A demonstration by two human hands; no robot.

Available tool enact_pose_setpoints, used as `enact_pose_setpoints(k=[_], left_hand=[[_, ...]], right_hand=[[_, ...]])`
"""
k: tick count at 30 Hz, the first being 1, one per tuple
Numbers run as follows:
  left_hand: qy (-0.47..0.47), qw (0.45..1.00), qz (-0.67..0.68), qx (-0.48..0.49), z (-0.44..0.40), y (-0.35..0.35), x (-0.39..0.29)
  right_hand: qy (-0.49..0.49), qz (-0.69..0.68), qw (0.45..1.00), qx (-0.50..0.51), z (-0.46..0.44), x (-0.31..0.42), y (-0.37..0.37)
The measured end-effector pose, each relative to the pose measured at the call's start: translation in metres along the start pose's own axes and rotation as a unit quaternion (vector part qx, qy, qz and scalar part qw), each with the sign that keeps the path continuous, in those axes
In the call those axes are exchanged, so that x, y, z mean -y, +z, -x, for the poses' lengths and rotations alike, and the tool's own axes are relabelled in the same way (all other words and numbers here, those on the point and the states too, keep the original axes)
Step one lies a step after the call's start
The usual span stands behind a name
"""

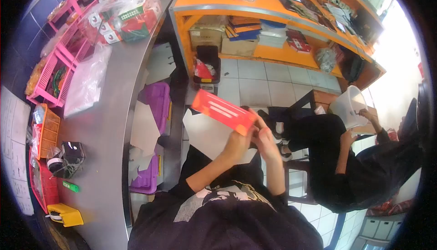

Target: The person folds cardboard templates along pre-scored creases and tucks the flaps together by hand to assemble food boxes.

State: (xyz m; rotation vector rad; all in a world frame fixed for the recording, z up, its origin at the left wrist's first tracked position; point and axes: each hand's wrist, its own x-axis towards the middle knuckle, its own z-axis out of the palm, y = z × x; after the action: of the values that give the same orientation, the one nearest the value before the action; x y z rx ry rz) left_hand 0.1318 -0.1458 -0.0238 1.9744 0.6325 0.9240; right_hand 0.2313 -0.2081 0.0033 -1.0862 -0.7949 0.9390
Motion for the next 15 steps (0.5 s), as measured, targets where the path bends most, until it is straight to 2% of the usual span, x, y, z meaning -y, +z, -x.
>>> enact_pose_setpoints(k=[1,2,3,5,6,8,9,11,12,14,15], left_hand=[[0.038,0.998,0.031,0.034,0.005,0.013,0.010],[0.113,0.993,0.008,0.026,0.010,0.027,0.023],[0.106,0.994,0.007,0.024,0.012,0.019,0.017],[0.084,0.995,-0.041,0.040,0.013,-0.018,-0.008],[-0.034,0.995,0.093,0.006,0.017,-0.031,-0.005],[0.016,0.986,-0.062,-0.155,0.012,-0.071,0.006],[-0.010,0.978,-0.119,-0.171,0.004,-0.087,0.002],[-0.062,0.986,0.001,-0.156,-0.001,-0.080,0.034],[-0.069,0.985,-0.001,-0.156,0.004,-0.072,0.050],[-0.211,0.960,0.164,-0.089,0.010,-0.057,0.074],[-0.216,0.959,0.162,-0.087,0.009,-0.057,0.075]], right_hand=[[-0.019,-0.107,0.994,-0.032,0.004,-0.007,0.006],[-0.035,-0.014,0.994,-0.107,0.006,-0.015,0.009],[-0.028,-0.014,0.994,-0.104,0.008,-0.020,0.004],[0.111,-0.121,0.969,-0.185,0.010,-0.027,-0.020],[0.134,-0.136,0.966,-0.175,0.010,-0.032,-0.036],[0.182,-0.130,0.969,-0.107,0.012,-0.039,-0.064],[0.201,-0.111,0.970,-0.080,0.015,-0.040,-0.068],[0.219,-0.070,0.970,-0.075,0.017,-0.052,-0.062],[0.226,-0.023,0.971,-0.069,0.015,-0.056,-0.058],[0.235,-0.029,0.970,-0.055,0.007,-0.049,-0.051],[0.241,-0.037,0.969,-0.043,0.004,-0.048,-0.050]])
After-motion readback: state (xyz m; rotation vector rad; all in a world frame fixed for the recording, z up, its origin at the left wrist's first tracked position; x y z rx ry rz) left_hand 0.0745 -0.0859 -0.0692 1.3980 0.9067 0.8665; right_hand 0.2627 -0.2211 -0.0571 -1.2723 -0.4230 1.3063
